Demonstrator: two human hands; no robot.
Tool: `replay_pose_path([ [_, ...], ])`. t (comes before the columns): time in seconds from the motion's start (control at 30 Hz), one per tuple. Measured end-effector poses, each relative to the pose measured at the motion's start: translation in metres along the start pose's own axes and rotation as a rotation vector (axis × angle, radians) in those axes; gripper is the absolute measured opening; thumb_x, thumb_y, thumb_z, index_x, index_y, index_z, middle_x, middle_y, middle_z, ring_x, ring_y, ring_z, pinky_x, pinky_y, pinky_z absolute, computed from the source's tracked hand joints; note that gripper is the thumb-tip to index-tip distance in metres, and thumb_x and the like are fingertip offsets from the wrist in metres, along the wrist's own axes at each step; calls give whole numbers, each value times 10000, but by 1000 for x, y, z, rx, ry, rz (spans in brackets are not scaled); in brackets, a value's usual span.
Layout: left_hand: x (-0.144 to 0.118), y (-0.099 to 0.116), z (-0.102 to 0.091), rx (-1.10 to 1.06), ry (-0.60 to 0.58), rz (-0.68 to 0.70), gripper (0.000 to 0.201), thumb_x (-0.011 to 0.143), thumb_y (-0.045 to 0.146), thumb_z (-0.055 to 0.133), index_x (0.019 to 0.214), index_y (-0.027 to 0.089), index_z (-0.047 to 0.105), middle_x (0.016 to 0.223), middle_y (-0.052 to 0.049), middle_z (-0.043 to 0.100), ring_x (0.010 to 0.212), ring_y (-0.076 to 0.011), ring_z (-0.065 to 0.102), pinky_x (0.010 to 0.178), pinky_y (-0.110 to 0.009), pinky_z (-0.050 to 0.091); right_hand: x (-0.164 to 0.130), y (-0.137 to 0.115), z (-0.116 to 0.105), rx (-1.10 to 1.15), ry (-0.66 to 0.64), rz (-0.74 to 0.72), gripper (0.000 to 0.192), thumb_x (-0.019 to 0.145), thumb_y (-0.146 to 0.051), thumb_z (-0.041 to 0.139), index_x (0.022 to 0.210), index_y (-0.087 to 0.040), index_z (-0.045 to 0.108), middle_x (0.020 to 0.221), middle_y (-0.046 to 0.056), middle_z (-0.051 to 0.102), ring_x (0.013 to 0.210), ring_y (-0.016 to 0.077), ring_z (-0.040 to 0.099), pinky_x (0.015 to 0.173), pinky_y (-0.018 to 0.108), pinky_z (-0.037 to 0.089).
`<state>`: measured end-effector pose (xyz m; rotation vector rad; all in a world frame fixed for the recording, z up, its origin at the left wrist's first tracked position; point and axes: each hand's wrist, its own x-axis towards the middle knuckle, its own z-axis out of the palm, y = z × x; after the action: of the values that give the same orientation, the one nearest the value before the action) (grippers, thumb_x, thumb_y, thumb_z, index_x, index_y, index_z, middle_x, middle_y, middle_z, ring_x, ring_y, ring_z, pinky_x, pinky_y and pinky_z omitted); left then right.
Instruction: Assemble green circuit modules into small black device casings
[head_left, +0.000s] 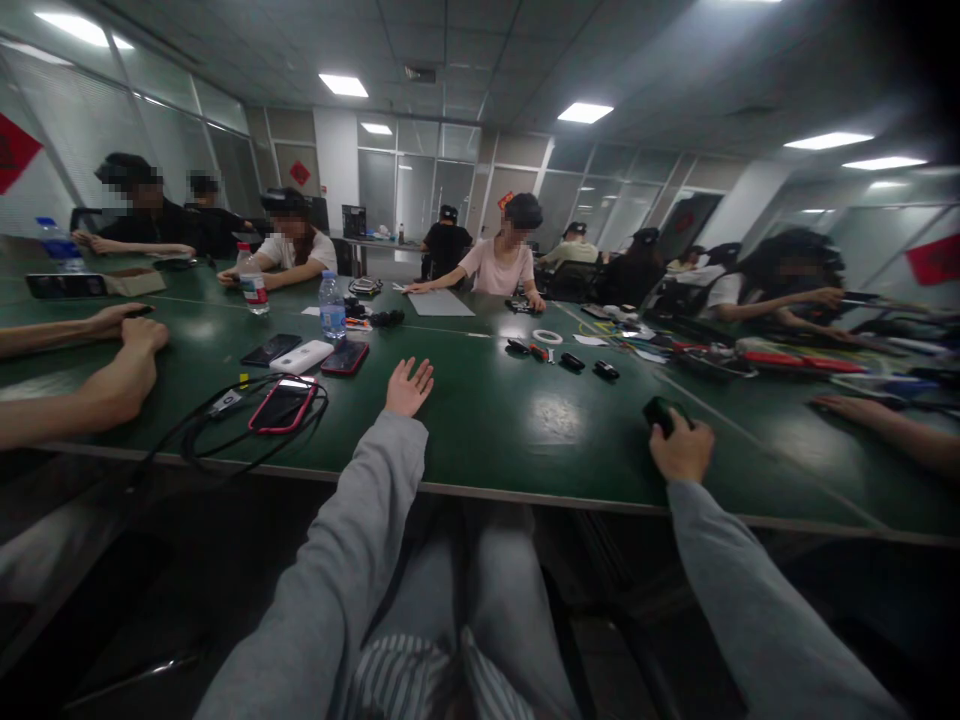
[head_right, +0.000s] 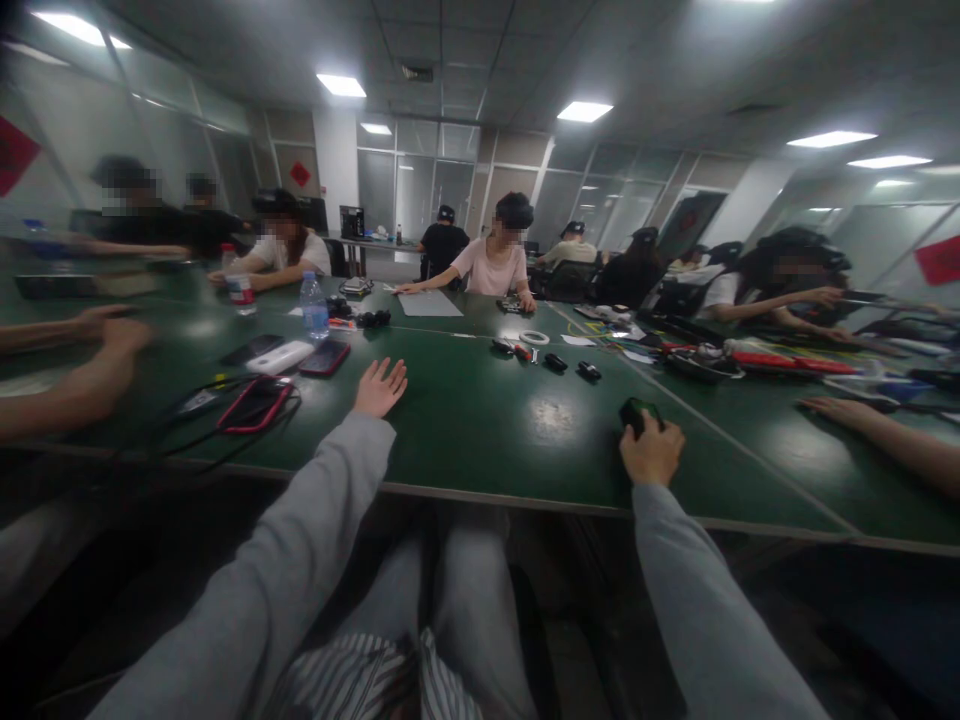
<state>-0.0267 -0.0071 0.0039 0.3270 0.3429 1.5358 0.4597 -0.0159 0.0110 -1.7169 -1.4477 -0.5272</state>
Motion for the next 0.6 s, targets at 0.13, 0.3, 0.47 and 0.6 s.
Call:
replay_pose_path([
  [0.13,8,-2,0,69,-87,-67,294,825,412,585,1061,237,568,1238,-108,575,1095,-234,593,910,-396,461,-7,-55,46,98,-119,-142,488,862,-341,468,1297,-124,520,1213,214,450,1146,315,443,919,491,416],
  [0.3,9,-6,4,240,-192,-155,409,833,468,560,1198,289,522,1261,-96,553,1037,-248,614,870,-442,477,-49,-196,67,293,-223,-510,463,884,-242,418,1340,-183,467,1267,162,437,1173,287,433,959,466,431],
  [0.47,8,-16,6,377,-171,-132,523,810,364,631,1301,340,451,1118,-43,615,861,-163,641,808,-349,495,-80,-274,57,362,-312,-767,452,891,-154,395,1335,-213,461,1346,133,407,1228,270,401,996,435,425],
  [0.6,12,-24,5,465,-80,-93,622,735,237,721,1290,346,462,1029,-3,638,802,-111,631,757,-257,480,-82,-276,55,448,-284,-658,399,912,-205,396,1304,-185,464,1324,140,427,1225,268,412,1015,457,416],
])
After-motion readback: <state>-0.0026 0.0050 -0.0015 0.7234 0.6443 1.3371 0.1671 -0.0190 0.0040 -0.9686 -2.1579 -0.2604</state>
